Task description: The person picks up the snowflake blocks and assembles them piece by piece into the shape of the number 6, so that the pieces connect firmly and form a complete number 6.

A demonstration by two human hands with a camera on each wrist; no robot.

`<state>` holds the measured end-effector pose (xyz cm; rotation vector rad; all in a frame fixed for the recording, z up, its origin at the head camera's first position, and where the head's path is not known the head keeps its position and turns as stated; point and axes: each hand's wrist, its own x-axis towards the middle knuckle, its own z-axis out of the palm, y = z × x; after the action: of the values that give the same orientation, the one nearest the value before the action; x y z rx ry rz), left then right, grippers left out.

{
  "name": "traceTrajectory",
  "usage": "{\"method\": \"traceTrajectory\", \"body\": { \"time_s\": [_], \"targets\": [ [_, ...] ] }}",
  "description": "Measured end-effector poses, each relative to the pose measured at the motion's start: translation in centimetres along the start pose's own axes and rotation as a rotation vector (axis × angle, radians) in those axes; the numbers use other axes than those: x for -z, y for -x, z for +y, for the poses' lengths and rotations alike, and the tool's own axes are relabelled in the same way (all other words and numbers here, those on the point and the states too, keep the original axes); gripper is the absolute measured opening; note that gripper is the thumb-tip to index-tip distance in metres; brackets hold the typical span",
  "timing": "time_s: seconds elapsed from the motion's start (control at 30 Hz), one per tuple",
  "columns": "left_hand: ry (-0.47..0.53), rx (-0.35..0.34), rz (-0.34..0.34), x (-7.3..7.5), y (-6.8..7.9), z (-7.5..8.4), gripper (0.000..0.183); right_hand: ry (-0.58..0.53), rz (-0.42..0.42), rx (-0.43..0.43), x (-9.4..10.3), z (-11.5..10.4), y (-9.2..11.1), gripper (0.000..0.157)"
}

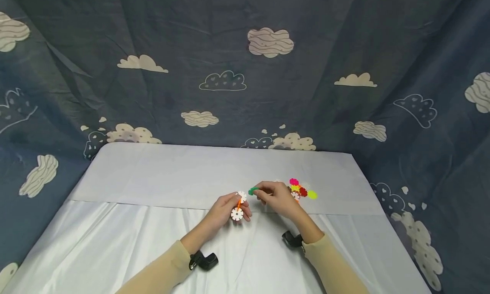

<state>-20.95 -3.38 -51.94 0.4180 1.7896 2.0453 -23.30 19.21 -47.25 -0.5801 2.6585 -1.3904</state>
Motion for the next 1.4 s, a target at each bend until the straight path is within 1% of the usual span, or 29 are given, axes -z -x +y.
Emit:
{"method": "traceTrajectory", "body": {
  "time_s": [0.13,0.27,0.37,0.5,0.67,0.77,0.93,1.0,1.07,1.2,1.23,1.3,1.37,1.4],
  "targets": [
    [-0.005,-0.002,-0.013,-0.1,0.0,0.0,0.044,0.009,-0.013,0.034,-0.2,-0.3,0.3,0.008],
    [-0.012,-0.009,-0.011,-0.1,0.1,0.0,0.046,0.056,-0.001,0.119,-0.3,-0.5,0.3,0.007],
    [-0.020,-0.001,-0.007,-0.2,0.1,0.1,0.044,0.104,0.018,0.182,-0.2,-0.5,0.3,0.006],
    [-0.036,0.001,-0.011,-0.1,0.2,0.2,0.042,0.150,0.024,0.242,-0.2,-0.4,0.2,0.011],
    [-0.059,0.007,-0.035,-0.2,0.4,0.3,0.040,0.198,0.013,0.328,-0.1,-0.2,0.2,0.015],
    [-0.069,0.023,-0.051,-0.3,0.4,0.3,0.043,0.214,0.009,0.401,-0.2,-0.2,0.3,0.014],
    [-0.111,0.018,-0.041,-0.3,0.3,0.1,0.047,0.276,0.042,0.502,-0.5,-0.3,0.3,0.016],
    [-0.124,0.013,-0.040,-0.4,0.2,0.0,0.047,0.317,0.058,0.505,-0.6,-0.3,0.4,0.018],
    [-0.115,0.016,-0.044,-0.4,0.1,-0.1,0.045,0.354,0.064,0.485,-0.7,-0.3,0.5,0.021],
    [-0.043,0.041,-0.041,-0.4,-0.1,-0.3,0.040,0.394,0.045,0.417,-0.8,-0.1,0.3,0.031],
    [-0.018,0.052,-0.032,-0.3,-0.1,-0.4,0.039,0.394,0.038,0.411,-0.8,0.0,0.2,0.033],
    [0.029,0.070,-0.019,-0.3,-0.2,-0.4,0.038,0.371,0.028,0.370,-0.6,0.3,0.0,0.037],
    [0.081,0.088,0.000,-0.3,-0.3,-0.4,0.040,0.324,0.041,0.309,0.1,0.7,-0.1,0.037],
    [0.100,0.092,0.012,-0.2,-0.2,-0.3,0.041,0.297,0.063,0.263,0.5,1.0,-0.2,0.035]
  ]
}}
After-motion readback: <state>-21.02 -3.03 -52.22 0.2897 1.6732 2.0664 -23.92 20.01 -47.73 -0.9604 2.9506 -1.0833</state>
